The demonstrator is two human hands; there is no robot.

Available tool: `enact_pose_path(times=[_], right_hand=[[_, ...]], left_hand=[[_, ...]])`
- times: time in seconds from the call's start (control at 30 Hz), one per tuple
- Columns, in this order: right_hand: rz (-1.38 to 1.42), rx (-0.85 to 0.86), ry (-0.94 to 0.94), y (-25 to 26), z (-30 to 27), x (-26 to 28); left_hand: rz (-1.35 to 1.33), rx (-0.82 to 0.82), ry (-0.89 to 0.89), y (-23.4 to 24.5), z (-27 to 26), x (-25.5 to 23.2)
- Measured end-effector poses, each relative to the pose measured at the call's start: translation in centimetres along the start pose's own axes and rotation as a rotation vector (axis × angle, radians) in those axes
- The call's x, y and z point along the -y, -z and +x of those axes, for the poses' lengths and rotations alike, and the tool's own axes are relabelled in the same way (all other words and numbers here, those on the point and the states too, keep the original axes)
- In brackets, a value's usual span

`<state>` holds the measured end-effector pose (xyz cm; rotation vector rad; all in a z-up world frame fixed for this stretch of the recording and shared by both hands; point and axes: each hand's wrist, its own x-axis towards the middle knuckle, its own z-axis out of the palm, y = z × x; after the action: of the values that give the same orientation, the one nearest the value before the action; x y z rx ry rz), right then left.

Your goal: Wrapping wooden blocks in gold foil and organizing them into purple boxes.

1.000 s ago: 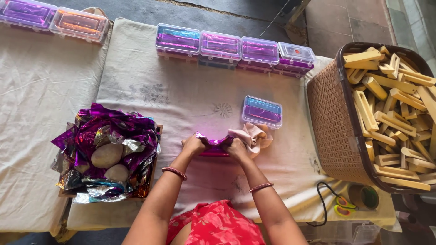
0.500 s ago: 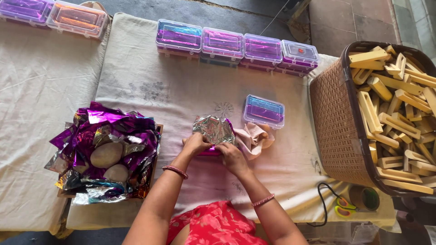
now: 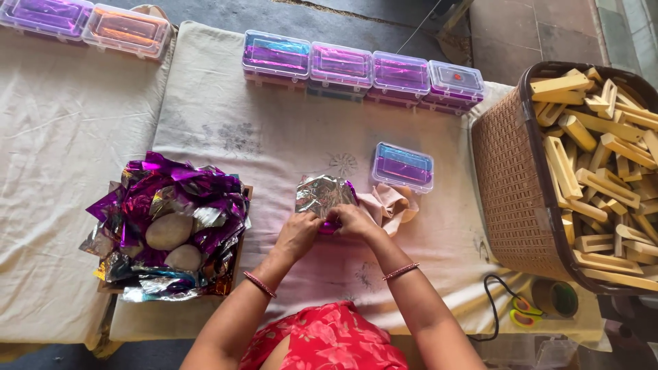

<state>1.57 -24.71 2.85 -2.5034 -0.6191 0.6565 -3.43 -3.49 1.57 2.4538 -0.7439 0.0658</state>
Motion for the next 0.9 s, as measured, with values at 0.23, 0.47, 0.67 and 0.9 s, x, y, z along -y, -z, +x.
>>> enact_pose_path(times=[0.23, 0.47, 0.67, 0.9], right_hand=[[0.809, -0.424, -0.242, -2.0, -4.8, -5.2], [0.311, -0.865, -0.318, -5.1, -6.2, -5.0], [0.17, -0.391, 0.259, -3.7, -2.7, -1.7], [1.291, -0.238, 0.023, -0.9, -2.3, -4.9]], left_hand=[[-0.002, 0.022, 0.09, -0.6, 0.8, 0.1], [0.039, 0.123, 0.074, -0.5, 1.6, 0.5], [0.041, 0.102, 0.081, 0.9, -0.4, -0.5], [0.042, -0.276, -0.049, 0.0, -2.7, -1.2]])
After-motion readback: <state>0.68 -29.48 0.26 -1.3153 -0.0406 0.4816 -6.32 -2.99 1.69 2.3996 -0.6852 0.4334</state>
